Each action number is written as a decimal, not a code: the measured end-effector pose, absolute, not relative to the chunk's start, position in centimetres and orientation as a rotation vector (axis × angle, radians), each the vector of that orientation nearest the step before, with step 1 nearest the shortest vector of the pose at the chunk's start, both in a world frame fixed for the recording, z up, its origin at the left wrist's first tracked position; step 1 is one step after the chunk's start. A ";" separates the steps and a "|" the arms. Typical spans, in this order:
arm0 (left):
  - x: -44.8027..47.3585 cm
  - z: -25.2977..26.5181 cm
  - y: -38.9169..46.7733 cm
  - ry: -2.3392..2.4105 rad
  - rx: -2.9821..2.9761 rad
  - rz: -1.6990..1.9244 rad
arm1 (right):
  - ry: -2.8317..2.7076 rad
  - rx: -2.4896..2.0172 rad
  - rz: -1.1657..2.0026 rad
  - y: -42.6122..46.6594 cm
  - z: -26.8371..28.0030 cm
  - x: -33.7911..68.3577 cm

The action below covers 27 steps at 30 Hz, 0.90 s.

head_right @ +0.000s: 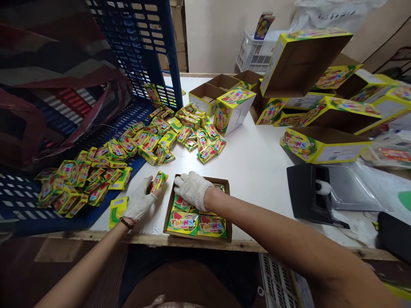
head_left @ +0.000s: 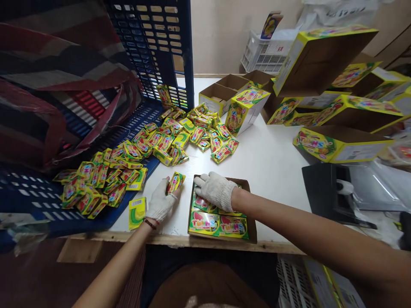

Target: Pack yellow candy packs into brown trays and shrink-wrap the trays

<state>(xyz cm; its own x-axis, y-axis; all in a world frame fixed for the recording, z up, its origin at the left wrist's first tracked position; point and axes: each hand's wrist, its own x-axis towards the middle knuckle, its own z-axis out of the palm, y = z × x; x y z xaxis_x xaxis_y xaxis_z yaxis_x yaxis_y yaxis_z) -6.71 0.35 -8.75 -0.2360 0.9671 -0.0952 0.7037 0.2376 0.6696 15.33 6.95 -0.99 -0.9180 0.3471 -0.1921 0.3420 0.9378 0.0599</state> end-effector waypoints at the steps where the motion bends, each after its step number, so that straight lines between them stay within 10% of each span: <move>1: -6.5 -8.7 -0.3 1.963 1.420 0.835 | 2.882 0.567 0.019 6.8 -0.5 15.6; 17: -2.2 -2.8 -1.9 1.540 2.011 1.022 | 2.738 1.408 -1.279 4.2 -2.8 20.6; 27: 3.7 -2.0 -2.8 1.243 2.602 0.462 | 2.289 1.053 -0.569 4.7 4.4 21.2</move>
